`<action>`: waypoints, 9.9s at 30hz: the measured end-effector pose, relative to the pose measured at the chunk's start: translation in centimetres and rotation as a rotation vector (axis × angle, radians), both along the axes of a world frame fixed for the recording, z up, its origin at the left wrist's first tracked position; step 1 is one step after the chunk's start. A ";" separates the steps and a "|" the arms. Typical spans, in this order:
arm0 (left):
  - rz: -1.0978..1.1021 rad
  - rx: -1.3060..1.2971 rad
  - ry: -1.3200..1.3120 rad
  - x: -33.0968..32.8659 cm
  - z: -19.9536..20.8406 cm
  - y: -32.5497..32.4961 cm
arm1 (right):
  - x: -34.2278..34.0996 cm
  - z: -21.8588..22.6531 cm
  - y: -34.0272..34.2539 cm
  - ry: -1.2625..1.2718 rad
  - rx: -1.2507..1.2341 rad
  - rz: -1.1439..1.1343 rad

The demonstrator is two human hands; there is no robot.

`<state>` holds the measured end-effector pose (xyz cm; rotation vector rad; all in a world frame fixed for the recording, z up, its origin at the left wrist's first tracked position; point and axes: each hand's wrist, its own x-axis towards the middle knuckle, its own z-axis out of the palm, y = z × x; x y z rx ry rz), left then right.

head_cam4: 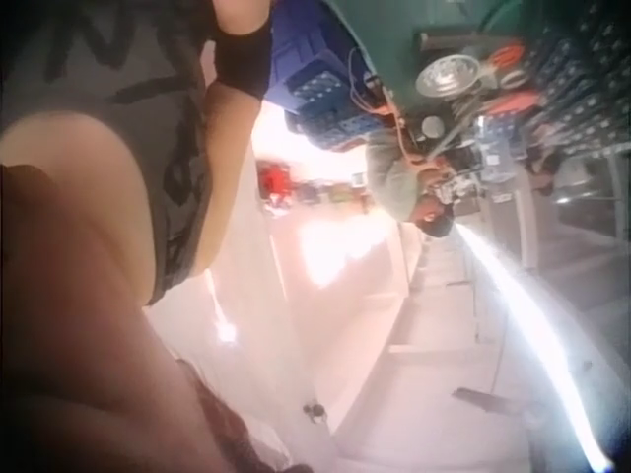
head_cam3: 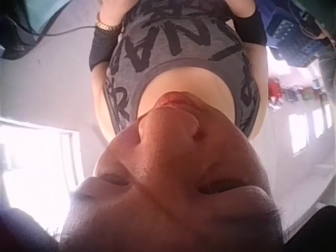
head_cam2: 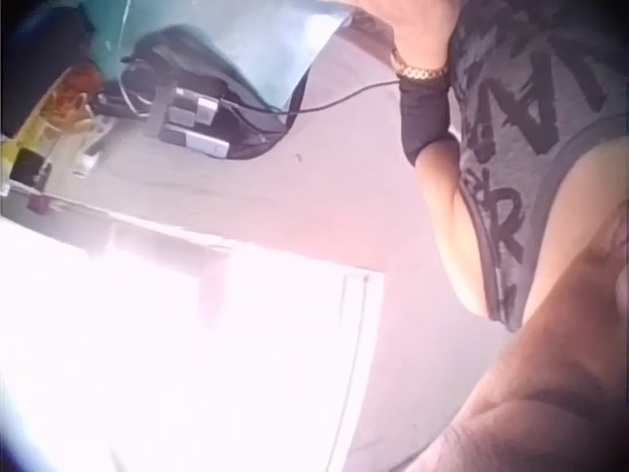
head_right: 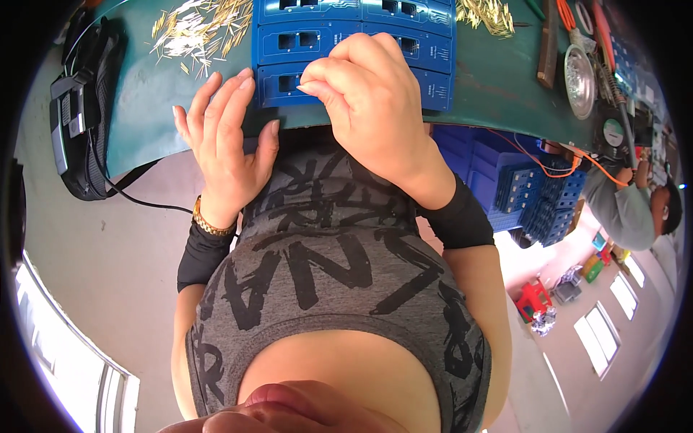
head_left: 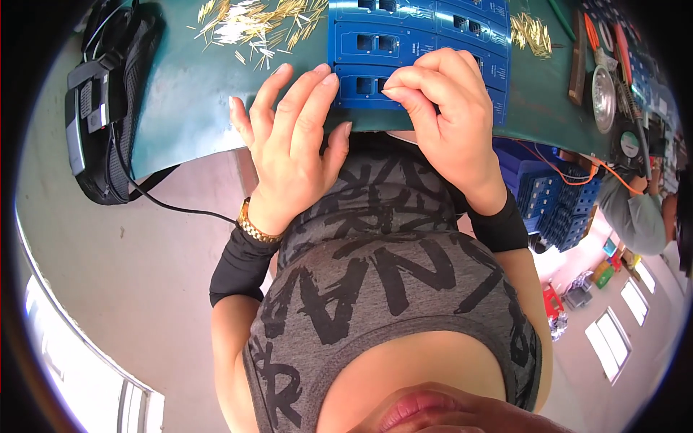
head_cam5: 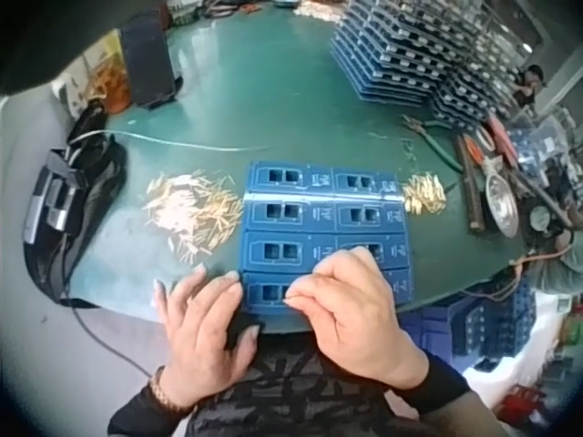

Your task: The person assembles electronics components into blue plastic housing and solders wires with a soldering iron, using pliers to manipulate the wires.

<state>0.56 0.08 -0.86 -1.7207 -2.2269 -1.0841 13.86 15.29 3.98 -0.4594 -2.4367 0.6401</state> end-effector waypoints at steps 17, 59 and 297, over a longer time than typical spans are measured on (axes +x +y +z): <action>-0.133 0.133 -0.157 -0.7 0.7 -0.1 | -0.1 -0.6 -0.2 0.062 0.203 0.044; -0.218 -0.233 0.098 -14.7 5.1 14.8 | 4.1 0.9 3.7 0.113 0.069 0.225; -0.608 -0.144 -0.122 -0.8 6.6 18.5 | 9.8 4.9 7.3 0.166 -0.082 -0.206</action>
